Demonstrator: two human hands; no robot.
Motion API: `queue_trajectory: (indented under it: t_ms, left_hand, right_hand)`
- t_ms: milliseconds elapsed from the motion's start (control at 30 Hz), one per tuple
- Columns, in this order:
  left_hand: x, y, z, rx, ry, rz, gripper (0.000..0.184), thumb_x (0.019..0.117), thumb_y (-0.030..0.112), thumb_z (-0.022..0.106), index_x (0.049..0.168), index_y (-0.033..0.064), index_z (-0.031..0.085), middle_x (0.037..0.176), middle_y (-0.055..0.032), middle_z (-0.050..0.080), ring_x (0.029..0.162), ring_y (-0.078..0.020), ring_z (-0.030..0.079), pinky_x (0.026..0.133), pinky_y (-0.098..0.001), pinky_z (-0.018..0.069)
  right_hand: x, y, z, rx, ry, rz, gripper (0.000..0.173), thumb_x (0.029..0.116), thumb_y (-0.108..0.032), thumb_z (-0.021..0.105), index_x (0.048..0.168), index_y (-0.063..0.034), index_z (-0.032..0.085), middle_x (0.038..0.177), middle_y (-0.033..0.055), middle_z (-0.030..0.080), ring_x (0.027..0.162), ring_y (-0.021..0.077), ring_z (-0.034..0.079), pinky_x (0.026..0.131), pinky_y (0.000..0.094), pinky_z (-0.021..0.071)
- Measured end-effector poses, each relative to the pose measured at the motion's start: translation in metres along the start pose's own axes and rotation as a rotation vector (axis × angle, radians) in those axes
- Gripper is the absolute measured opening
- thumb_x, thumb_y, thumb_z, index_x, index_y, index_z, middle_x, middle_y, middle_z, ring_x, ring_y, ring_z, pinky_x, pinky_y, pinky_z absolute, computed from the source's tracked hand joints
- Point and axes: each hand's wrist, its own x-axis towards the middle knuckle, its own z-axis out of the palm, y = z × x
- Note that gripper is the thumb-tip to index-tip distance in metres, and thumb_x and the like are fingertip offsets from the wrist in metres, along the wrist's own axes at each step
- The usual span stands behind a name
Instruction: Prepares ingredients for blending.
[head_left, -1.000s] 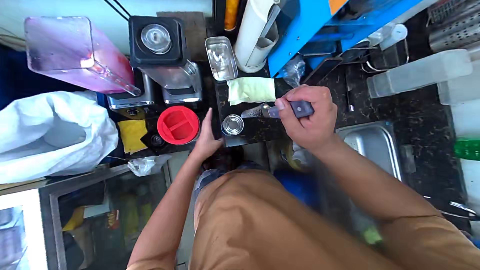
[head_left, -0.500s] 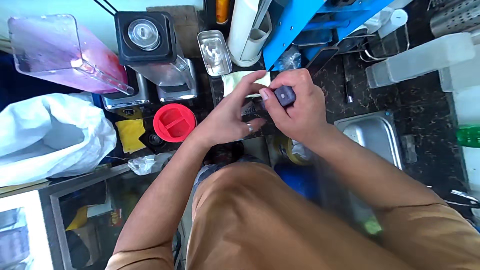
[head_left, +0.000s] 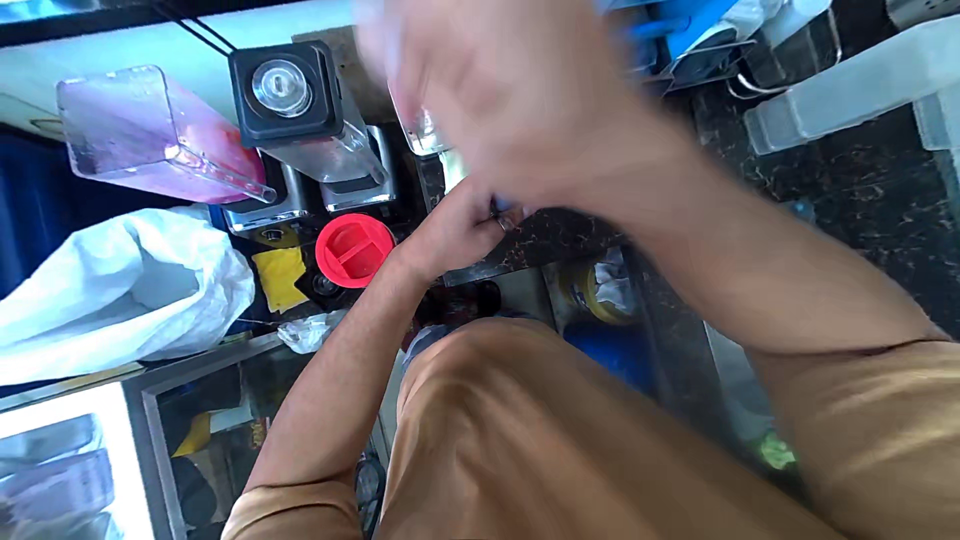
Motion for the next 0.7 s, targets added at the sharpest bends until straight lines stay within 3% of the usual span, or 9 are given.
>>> queue_trajectory:
  t_ms: [33, 100, 233, 300, 333, 400, 467, 567, 700]
  left_hand:
    - [-0.005, -0.006, 0.001, 0.018, 0.0, -0.017, 0.013, 0.0923, 0.001, 0.062, 0.104, -0.0007, 0.069, 0.095, -0.0015, 0.07, 0.091, 0.0009, 0.065, 0.086, -0.0202, 0.0551]
    - [-0.007, -0.009, 0.003, 0.031, 0.009, -0.007, 0.014, 0.09, -0.001, 0.063, 0.101, 0.0015, 0.071, 0.094, -0.0005, 0.072, 0.091, 0.0015, 0.066, 0.085, -0.0194, 0.0558]
    - [-0.005, -0.001, 0.006, 0.031, 0.006, -0.04, 0.02, 0.0892, -0.001, 0.066, 0.11, 0.0003, 0.068, 0.101, -0.0037, 0.071, 0.097, -0.0046, 0.067, 0.09, -0.0243, 0.0568]
    - [-0.016, -0.012, 0.004, 0.33, 0.016, -0.265, 0.056, 0.0848, 0.018, 0.078, 0.135, 0.0052, 0.058, 0.129, -0.0127, 0.063, 0.123, -0.0224, 0.059, 0.109, -0.0452, 0.0461]
    - [-0.028, -0.028, 0.009, 0.487, 0.007, -0.456, 0.083, 0.0776, 0.029, 0.087, 0.147, 0.0083, 0.047, 0.145, -0.0188, 0.053, 0.135, -0.0345, 0.05, 0.114, -0.0574, 0.0386]
    - [-0.055, -0.07, 0.03, 0.647, 0.019, -0.825, 0.113, 0.0693, 0.042, 0.093, 0.159, 0.0071, 0.033, 0.155, -0.0306, 0.038, 0.139, -0.0519, 0.041, 0.106, -0.0726, 0.0372]
    - [-0.075, -0.101, 0.048, 0.703, 0.071, -0.976, 0.1, 0.0742, 0.048, 0.089, 0.15, 0.0026, 0.041, 0.141, -0.0293, 0.05, 0.123, -0.0497, 0.055, 0.095, -0.0663, 0.0513]
    - [-0.078, -0.107, 0.053, 0.704, 0.067, -0.989, 0.089, 0.0767, 0.042, 0.089, 0.143, 0.0005, 0.045, 0.135, -0.0267, 0.053, 0.12, -0.0458, 0.057, 0.097, -0.0589, 0.0524]
    - [-0.077, -0.107, 0.049, 0.715, 0.052, -0.971, 0.088, 0.0767, 0.039, 0.089, 0.143, 0.0014, 0.046, 0.135, -0.0253, 0.054, 0.121, -0.0444, 0.056, 0.099, -0.0573, 0.0513]
  right_hand:
    - [0.002, 0.01, 0.012, -0.039, -0.182, 0.069, 0.038, 0.1107, -0.031, 0.042, 0.087, -0.0144, 0.067, 0.072, -0.0037, 0.057, 0.068, 0.0092, 0.058, 0.062, 0.0357, 0.0474]
    - [0.002, 0.02, 0.02, -0.105, -0.313, 0.076, 0.043, 0.112, -0.034, 0.034, 0.086, -0.0151, 0.063, 0.073, -0.0023, 0.057, 0.071, 0.0129, 0.059, 0.063, 0.0386, 0.0467]
    - [-0.038, 0.019, 0.002, -0.115, -0.165, 0.039, 0.041, 0.1084, -0.044, 0.041, 0.105, -0.0151, 0.07, 0.103, 0.0017, 0.063, 0.101, 0.0164, 0.061, 0.085, 0.0397, 0.0509]
    - [-0.071, 0.027, -0.001, -0.168, -0.197, 0.125, 0.042, 0.1021, -0.053, 0.053, 0.119, -0.017, 0.068, 0.113, 0.0058, 0.061, 0.099, 0.0204, 0.062, 0.078, 0.042, 0.0543]
    - [-0.086, 0.034, 0.003, -0.163, -0.194, 0.173, 0.036, 0.1022, -0.046, 0.058, 0.123, -0.0185, 0.065, 0.109, 0.003, 0.061, 0.089, 0.016, 0.064, 0.069, 0.0371, 0.0561]
    - [-0.107, 0.052, 0.006, -0.063, -0.095, 0.216, 0.026, 0.1034, -0.031, 0.061, 0.123, -0.0135, 0.064, 0.104, 0.002, 0.064, 0.079, 0.01, 0.063, 0.064, 0.0298, 0.0561]
    - [-0.122, 0.091, 0.0, 0.1, 0.045, 0.269, 0.026, 0.1015, -0.023, 0.063, 0.122, -0.0072, 0.061, 0.107, 0.0043, 0.068, 0.083, 0.0103, 0.067, 0.069, 0.0313, 0.0607]
    - [-0.16, 0.188, 0.007, 0.53, 0.321, 0.495, 0.026, 0.0979, -0.016, 0.063, 0.12, -0.0072, 0.053, 0.102, 0.0071, 0.071, 0.069, 0.0152, 0.067, 0.055, 0.0309, 0.0582]
    - [-0.224, 0.294, 0.06, 1.025, 0.334, 0.892, 0.018, 0.1062, -0.022, 0.044, 0.124, -0.0202, 0.046, 0.111, 0.0036, 0.068, 0.067, 0.011, 0.063, 0.058, 0.0257, 0.0537]
